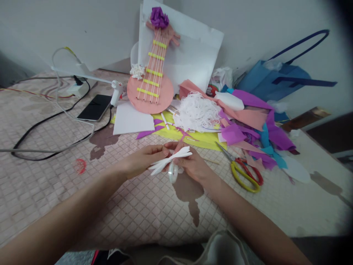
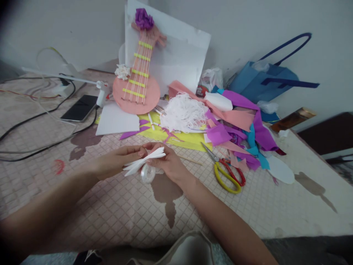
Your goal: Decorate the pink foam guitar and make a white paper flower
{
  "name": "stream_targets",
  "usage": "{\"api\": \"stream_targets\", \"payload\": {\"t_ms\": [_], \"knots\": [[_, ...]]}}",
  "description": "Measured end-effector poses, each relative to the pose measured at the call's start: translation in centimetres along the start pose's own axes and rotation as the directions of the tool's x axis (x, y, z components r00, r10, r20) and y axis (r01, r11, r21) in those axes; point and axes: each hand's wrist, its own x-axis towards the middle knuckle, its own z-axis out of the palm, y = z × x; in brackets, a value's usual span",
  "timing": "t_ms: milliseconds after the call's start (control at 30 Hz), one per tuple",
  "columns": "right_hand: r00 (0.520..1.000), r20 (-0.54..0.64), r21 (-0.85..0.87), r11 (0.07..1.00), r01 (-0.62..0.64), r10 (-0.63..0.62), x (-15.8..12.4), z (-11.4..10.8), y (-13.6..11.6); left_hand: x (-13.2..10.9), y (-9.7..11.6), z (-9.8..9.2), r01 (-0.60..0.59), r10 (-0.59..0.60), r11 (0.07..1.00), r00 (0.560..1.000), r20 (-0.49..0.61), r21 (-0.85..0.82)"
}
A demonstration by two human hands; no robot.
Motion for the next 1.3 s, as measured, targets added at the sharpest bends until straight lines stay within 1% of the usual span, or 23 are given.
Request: {"api": "stream_targets", "payload": {"t_ms": [100, 233, 300, 400, 467, 500, 567, 633, 667, 700, 733, 767, 800, 833, 867, 900, 933, 967, 1033, 1133, 1200, 1300], "knots": [[0.999, -0.037, 0.015, 1.0, 0.013, -0.012, 0.1, 0.1, 0.2, -0.1, 0.6, -0.2, -0.094, 0.101, 0.971, 0.995, -0.02, 0.22], [0.997, -0.07, 0.035, 0.999, -0.01, 0.013, 0.1, 0.3, 0.3, -0.1, 0.9, -0.3, -0.22, 0.231, 0.898, 0.973, 0.017, 0.38], [0.996, -0.09, 0.054, 0.998, -0.017, 0.022, 0.1, 0.3, 0.4, -0.1, 0.9, -0.2, -0.254, 0.289, 0.843, 0.957, -0.001, 0.474], [0.993, -0.116, 0.073, 0.997, -0.019, 0.027, 0.1, 0.3, 0.6, -0.2, 0.7, 0.0, -0.259, 0.369, 0.711, 0.929, -0.034, 0.654], [0.99, -0.131, 0.058, 0.998, -0.037, 0.044, 0.1, 0.4, 0.8, -0.2, 0.5, 0.2, -0.253, 0.398, 0.641, 0.917, -0.032, 0.725], [0.989, -0.141, 0.044, 0.998, -0.047, 0.052, 0.1, 0.5, 0.9, -0.2, 0.4, 0.2, -0.247, 0.411, 0.625, 0.911, -0.043, 0.74], [0.986, -0.16, 0.001, 0.999, -0.049, 0.049, 0.0, 0.6, 0.9, -0.1, 0.2, 0.2, -0.227, 0.433, 0.624, 0.897, -0.089, 0.748], [0.982, -0.191, -0.086, 0.996, -0.011, -0.006, -0.2, 0.8, 0.9, 0.1, 0.1, 0.1, -0.208, 0.459, 0.644, 0.875, -0.154, 0.736], [0.975, -0.215, -0.164, 0.986, 0.024, -0.059, -0.3, 0.9, 0.9, 0.2, 0.0, 0.0, -0.201, 0.469, 0.657, 0.863, -0.186, 0.727], [0.961, -0.242, -0.273, 0.96, 0.064, -0.133, -0.5, 1.0, 0.8, 0.3, -0.1, -0.1, -0.191, 0.475, 0.67, 0.853, -0.217, 0.717], [0.941, -0.253, -0.409, 0.906, 0.106, -0.225, -0.6, 1.2, 0.7, 0.4, -0.1, -0.2, -0.179, 0.478, 0.683, 0.842, -0.248, 0.708], [0.918, -0.232, -0.554, 0.819, 0.147, -0.322, -0.8, 1.3, 0.6, 0.5, -0.1, -0.3, -0.168, 0.48, 0.696, 0.832, -0.279, 0.698], [0.897, -0.178, -0.688, 0.703, 0.18, -0.404, -0.9, 1.5, 0.5, 0.5, -0.2, -0.4, -0.159, 0.479, 0.709, 0.823, -0.304, 0.687], [0.883, -0.101, -0.792, 0.575, 0.207, -0.458, -1.0, 1.7, 0.5, 0.5, -0.1, -0.4, -0.155, 0.476, 0.724, 0.818, -0.324, 0.672], [0.878, -0.022, -0.861, 0.455, 0.226, -0.478, -1.1, 1.8, 0.5, 0.5, -0.1, -0.5, -0.156, 0.474, 0.737, 0.812, -0.339, 0.657], [0.881, 0.043, -0.903, 0.359, 0.236, -0.472, -1.1, 1.9, 0.6, 0.5, -0.1, -0.5, -0.16, 0.473, 0.749, 0.809, -0.35, 0.643], [0.885, 0.083, -0.926, 0.292, 0.238, -0.459, -1.2, 2.0, 0.7, 0.5, 0.0, -0.4, -0.164, 0.47, 0.759, 0.807, -0.356, 0.63], [0.888, 0.101, -0.939, 0.251, 0.234, -0.449, -1.2, 2.0, 0.7, 0.5, 0.1, -0.4, -0.166, 0.466, 0.766, 0.809, -0.359, 0.621], [0.891, 0.108, -0.948, 0.225, 0.226, -0.441, -1.1, 1.9, 0.8, 0.5, 0.3, -0.4, -0.167, 0.451, 0.779, 0.819, -0.355, 0.604], [0.894, 0.123, -0.934, 0.254, 0.251, -0.43, -1.1, 1.7, 0.8, 0.5, 0.4, -0.6, -0.159, 0.416, 0.805, 0.839, -0.352, 0.572], [0.893, 0.141, -0.927, 0.259, 0.27, -0.427, -1.0, 1.6, 0.7, 0.5, 0.4, -0.7, -0.154, 0.388, 0.83, 0.849, -0.358, 0.536], [0.891, 0.157, -0.939, 0.215, 0.268, -0.426, -0.9, 1.6, 0.9, 0.5, 0.4, -0.7, -0.149, 0.368, 0.855, 0.849, -0.379, 0.496]]}}
